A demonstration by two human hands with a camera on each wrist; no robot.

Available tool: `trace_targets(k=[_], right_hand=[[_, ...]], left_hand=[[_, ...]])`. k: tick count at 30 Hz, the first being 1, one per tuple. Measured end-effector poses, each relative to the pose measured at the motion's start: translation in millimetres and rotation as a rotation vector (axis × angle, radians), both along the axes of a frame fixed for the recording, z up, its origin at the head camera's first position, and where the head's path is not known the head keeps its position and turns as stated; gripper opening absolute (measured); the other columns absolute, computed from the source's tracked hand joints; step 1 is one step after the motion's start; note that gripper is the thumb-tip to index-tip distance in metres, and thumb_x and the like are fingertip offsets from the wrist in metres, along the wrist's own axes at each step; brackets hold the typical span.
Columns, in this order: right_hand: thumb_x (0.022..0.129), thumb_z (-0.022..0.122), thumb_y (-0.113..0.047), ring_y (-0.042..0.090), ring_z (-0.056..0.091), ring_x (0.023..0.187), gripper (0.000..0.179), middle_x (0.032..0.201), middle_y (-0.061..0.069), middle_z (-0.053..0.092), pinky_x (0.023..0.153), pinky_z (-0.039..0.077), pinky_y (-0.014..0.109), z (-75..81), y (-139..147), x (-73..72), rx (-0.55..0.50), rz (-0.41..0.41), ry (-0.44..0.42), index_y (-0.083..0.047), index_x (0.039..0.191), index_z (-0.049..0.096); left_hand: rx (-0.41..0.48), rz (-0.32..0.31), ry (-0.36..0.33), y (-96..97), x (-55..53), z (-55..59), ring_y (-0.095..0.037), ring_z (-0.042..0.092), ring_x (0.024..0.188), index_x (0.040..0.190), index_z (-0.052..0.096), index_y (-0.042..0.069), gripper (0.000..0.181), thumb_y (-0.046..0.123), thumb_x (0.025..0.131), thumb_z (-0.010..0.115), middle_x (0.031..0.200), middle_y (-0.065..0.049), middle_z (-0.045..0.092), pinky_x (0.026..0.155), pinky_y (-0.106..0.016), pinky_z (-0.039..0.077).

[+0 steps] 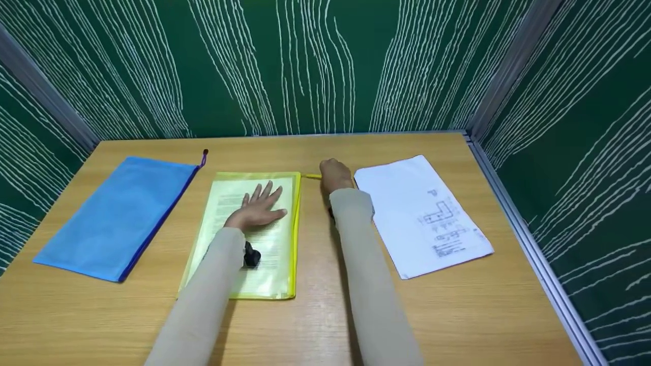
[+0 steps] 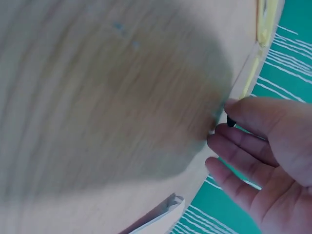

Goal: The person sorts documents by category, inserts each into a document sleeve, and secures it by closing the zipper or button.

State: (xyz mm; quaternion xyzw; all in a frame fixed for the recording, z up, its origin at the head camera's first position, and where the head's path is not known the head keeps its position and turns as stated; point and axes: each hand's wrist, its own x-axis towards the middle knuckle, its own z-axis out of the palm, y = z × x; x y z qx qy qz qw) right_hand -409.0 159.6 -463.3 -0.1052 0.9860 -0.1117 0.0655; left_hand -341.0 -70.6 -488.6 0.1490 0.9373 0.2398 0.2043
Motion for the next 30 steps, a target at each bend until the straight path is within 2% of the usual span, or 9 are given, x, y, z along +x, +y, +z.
trace_targets(k=[5,10,19,24,30], right_hand=[[0.091,0.063,-0.006,0.023,0.06,0.088,0.014,0.099,0.014,0.068,0.083,0.054,0.04,-3.0,6.6,4.2,-0.233,-0.038,-0.04,-0.002,0.103,0.07],[0.092,0.062,-0.006,0.022,0.056,0.09,0.012,0.102,0.012,0.067,0.085,0.051,0.039,-6.2,9.6,8.3,-0.345,-0.057,-0.073,-0.004,0.101,0.07],[0.092,0.062,-0.008,0.023,0.054,0.091,0.014,0.102,0.012,0.065,0.086,0.05,0.037,-7.8,12.8,15.9,-0.406,-0.117,-0.129,-0.006,0.104,0.07],[0.093,0.061,-0.009,0.024,0.055,0.093,0.016,0.104,0.012,0.064,0.091,0.05,0.038,-8.3,13.3,19.1,-0.427,-0.138,-0.161,-0.006,0.106,0.069],[0.093,0.061,-0.009,0.023,0.055,0.092,0.016,0.104,0.013,0.064,0.089,0.051,0.038,-9.8,11.7,22.5,-0.427,-0.125,-0.148,-0.005,0.107,0.068]], left_hand=[[0.005,0.004,-0.001,-2.3,0.0,-0.7,-0.027,-0.02,0.147,0.156,0.007,0.025,0.073,0.052,0.097,0.043,0.162,-0.003,-0.013,0.116,-0.052,-0.017],[0.005,0.009,-0.01,-4.1,-1.6,-1.1,-0.027,-0.021,0.147,0.156,0.008,0.025,0.073,0.051,0.097,0.043,0.162,-0.002,-0.013,0.116,-0.052,-0.017],[-0.002,0.001,-0.013,-1.4,-1.6,-0.6,-0.026,-0.02,0.147,0.156,0.007,0.027,0.073,0.053,0.097,0.043,0.162,-0.002,-0.013,0.117,-0.052,-0.016],[-0.001,0.006,-0.017,0.3,-2.1,-0.9,-0.026,-0.02,0.148,0.156,0.008,0.027,0.073,0.052,0.097,0.043,0.162,-0.001,-0.012,0.117,-0.052,-0.015],[0.003,0.016,-0.035,0.6,-2.4,1.6,-0.025,-0.02,0.148,0.156,0.008,0.028,0.073,0.052,0.097,0.044,0.162,0.0,-0.013,0.117,-0.051,-0.015]])
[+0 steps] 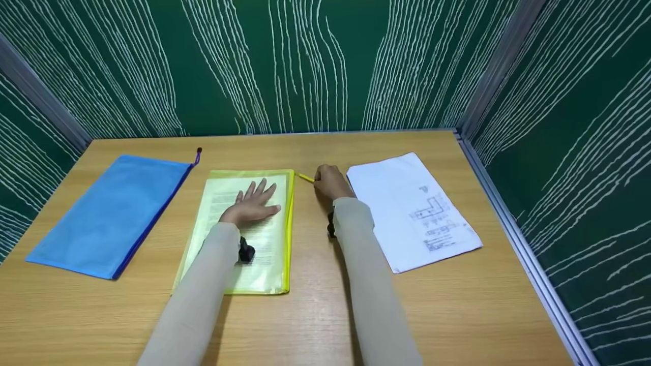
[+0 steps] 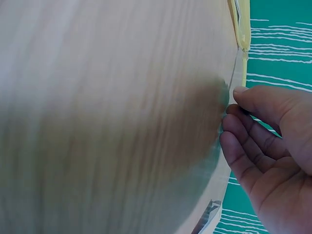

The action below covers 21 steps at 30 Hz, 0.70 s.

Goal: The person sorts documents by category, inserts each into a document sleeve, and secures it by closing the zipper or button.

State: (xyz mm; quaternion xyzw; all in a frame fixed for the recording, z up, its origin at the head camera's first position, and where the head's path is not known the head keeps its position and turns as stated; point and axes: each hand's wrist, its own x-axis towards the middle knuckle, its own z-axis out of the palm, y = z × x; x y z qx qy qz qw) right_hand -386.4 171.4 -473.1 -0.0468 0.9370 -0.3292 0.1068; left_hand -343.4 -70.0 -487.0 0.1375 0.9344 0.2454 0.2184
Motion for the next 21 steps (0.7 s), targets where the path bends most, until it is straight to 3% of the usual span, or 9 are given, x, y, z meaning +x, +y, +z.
trace_targets(k=[8,21], right_hand=[[0.093,0.06,-0.009,0.023,0.057,0.092,0.017,0.106,0.014,0.064,0.087,0.052,0.039,-3.5,-0.5,3.8,0.008,0.01,0.034,-0.003,0.107,0.067],[0.093,0.061,-0.012,0.023,0.056,0.093,0.017,0.106,0.011,0.063,0.088,0.051,0.038,-2.4,-4.2,8.8,-0.001,-0.027,-0.025,-0.005,0.108,0.065]], left_hand=[[-0.001,-0.007,0.012,-0.2,1.1,0.6,-0.026,-0.019,0.148,0.156,0.007,0.027,0.072,0.051,0.098,0.042,0.162,-0.001,-0.012,0.117,-0.052,-0.015],[0.001,0.009,0.025,2.2,2.3,0.3,-0.026,-0.018,0.148,0.156,0.009,0.027,0.071,0.052,0.098,0.041,0.163,-0.001,-0.011,0.117,-0.053,-0.014]])
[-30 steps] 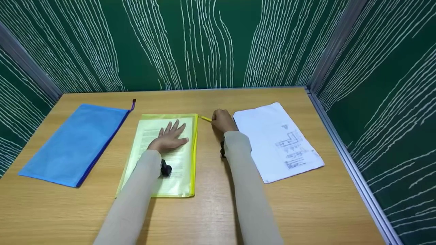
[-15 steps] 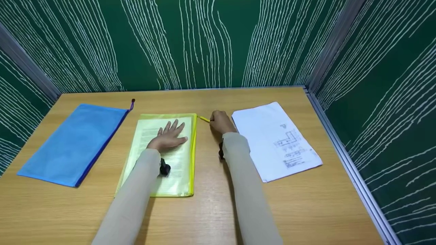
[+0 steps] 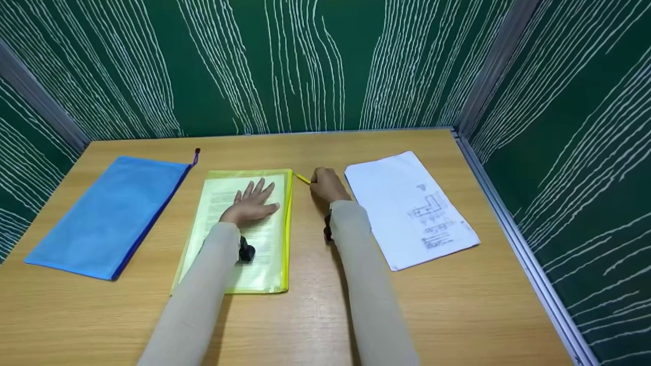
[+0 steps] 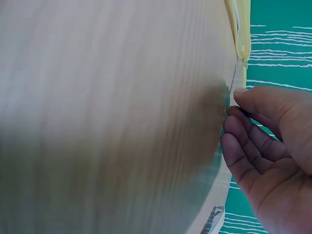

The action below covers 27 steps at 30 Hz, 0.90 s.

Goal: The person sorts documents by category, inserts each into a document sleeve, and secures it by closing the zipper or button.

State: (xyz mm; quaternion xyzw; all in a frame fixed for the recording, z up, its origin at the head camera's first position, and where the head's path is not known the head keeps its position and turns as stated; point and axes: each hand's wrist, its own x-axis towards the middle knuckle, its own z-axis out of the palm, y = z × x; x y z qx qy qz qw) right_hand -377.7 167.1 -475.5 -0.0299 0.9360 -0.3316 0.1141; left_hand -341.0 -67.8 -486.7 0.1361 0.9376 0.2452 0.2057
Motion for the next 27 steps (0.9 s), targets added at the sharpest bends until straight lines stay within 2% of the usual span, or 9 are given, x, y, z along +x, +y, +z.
trace_targets(k=[12,19,27], right_hand=[[0.093,0.061,-0.012,0.024,0.056,0.095,0.018,0.108,0.012,0.063,0.092,0.051,0.04,-3.0,-2.5,4.4,-0.04,0.006,-0.012,-0.005,0.109,0.064],[0.092,0.061,-0.013,0.021,0.056,0.09,0.016,0.105,0.012,0.064,0.084,0.051,0.037,-7.6,-2.5,6.9,-0.056,0.004,0.016,-0.004,0.105,0.065],[0.093,0.061,-0.013,0.022,0.056,0.092,0.016,0.104,0.012,0.063,0.087,0.051,0.037,-7.1,-2.5,9.6,-0.058,-0.02,-0.017,-0.005,0.106,0.065]], left_hand=[[-0.009,0.024,0.007,1.2,1.3,0.2,-0.026,-0.016,0.149,0.156,0.009,0.028,0.071,0.052,0.097,0.041,0.163,0.0,-0.01,0.117,-0.052,-0.014],[-0.016,0.027,0.022,2.3,1.8,0.7,-0.027,-0.015,0.149,0.156,0.01,0.027,0.071,0.052,0.097,0.042,0.163,-0.001,-0.008,0.117,-0.053,-0.012],[-0.033,0.029,0.003,0.9,-3.1,-5.1,-0.024,-0.017,0.149,0.156,0.008,0.03,0.07,0.053,0.097,0.04,0.163,0.002,-0.011,0.116,-0.054,-0.015]])
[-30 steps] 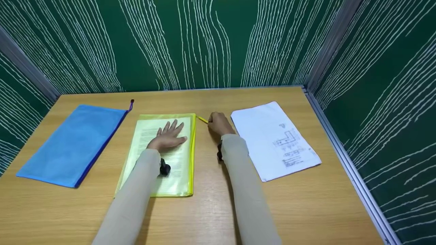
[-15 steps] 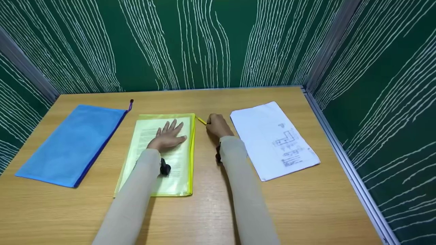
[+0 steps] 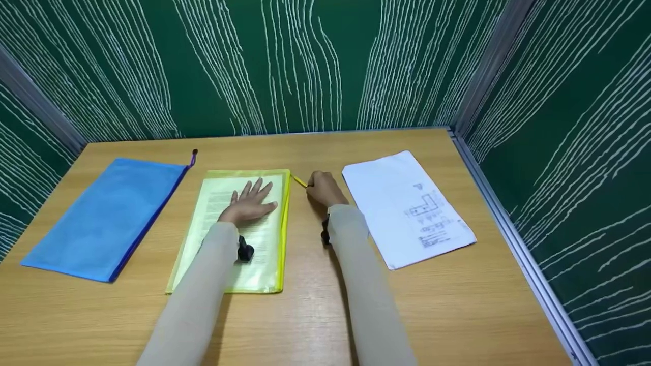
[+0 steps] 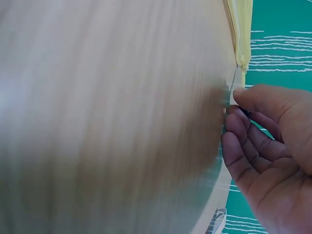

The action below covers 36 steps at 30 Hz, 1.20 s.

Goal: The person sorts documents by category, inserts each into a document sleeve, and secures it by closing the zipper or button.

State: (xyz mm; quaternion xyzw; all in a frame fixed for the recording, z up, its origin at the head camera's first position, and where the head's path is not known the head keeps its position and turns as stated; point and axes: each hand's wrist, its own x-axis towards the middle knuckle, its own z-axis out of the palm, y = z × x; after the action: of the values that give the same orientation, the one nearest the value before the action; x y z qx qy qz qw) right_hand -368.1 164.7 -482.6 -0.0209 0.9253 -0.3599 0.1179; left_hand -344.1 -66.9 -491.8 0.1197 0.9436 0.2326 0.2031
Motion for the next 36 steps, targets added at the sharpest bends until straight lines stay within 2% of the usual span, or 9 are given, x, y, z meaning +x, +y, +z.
trace_targets(k=[6,13,15,20,26,36], right_hand=[[0.093,0.062,-0.015,0.022,0.057,0.092,0.015,0.102,0.009,0.064,0.087,0.052,0.036,5.6,5.2,0.9,-0.01,-0.033,-0.057,-0.009,0.107,0.065],[0.093,0.063,-0.015,0.023,0.057,0.091,0.013,0.101,0.009,0.063,0.084,0.051,0.035,7.1,6.4,2.6,-0.003,-0.026,-0.071,-0.01,0.104,0.065],[0.093,0.063,-0.016,0.022,0.056,0.089,0.013,0.101,0.009,0.063,0.081,0.05,0.033,6.1,5.7,2.9,-0.003,-0.023,-0.067,-0.01,0.104,0.065],[0.093,0.061,-0.013,0.02,0.056,0.085,0.016,0.101,0.012,0.064,0.076,0.05,0.031,1.9,0.5,4.8,0.014,0.049,-0.006,-0.004,0.106,0.065],[0.092,0.061,-0.009,0.02,0.056,0.088,0.014,0.103,0.012,0.065,0.081,0.051,0.033,0.8,-4.1,6.8,0.065,0.128,0.041,-0.003,0.104,0.066],[0.092,0.063,-0.013,0.021,0.056,0.091,0.016,0.104,0.01,0.065,0.089,0.051,0.037,3.4,7.1,10.7,0.056,0.073,-0.023,-0.007,0.105,0.067]], left_hand=[[-0.044,0.011,-0.011,3.2,-13.5,-8.8,-0.02,-0.017,0.149,0.154,0.007,0.036,0.07,0.057,0.096,0.038,0.162,0.008,-0.011,0.115,-0.055,-0.016],[-0.001,0.025,0.024,5.7,0.3,6.4,-0.023,-0.012,0.15,0.155,0.013,0.031,0.068,0.053,0.097,0.041,0.163,0.003,-0.005,0.116,-0.057,-0.014],[-0.004,0.029,0.028,5.6,0.8,6.5,-0.023,-0.012,0.15,0.155,0.013,0.031,0.068,0.053,0.097,0.041,0.163,0.004,-0.005,0.116,-0.057,-0.014],[-0.02,0.041,0.028,4.5,0.3,4.2,-0.022,-0.012,0.15,0.155,0.013,0.032,0.068,0.054,0.097,0.04,0.163,0.006,-0.005,0.116,-0.056,-0.014],[-0.017,0.095,0.032,2.7,-0.5,1.8,-0.023,-0.013,0.15,0.155,0.012,0.033,0.068,0.055,0.097,0.039,0.163,0.005,-0.005,0.116,-0.056,-0.014],[-0.003,0.096,0.035,4.2,-0.1,2.4,-0.024,-0.013,0.149,0.155,0.012,0.031,0.069,0.055,0.096,0.038,0.163,0.004,-0.005,0.116,-0.056,-0.014]])
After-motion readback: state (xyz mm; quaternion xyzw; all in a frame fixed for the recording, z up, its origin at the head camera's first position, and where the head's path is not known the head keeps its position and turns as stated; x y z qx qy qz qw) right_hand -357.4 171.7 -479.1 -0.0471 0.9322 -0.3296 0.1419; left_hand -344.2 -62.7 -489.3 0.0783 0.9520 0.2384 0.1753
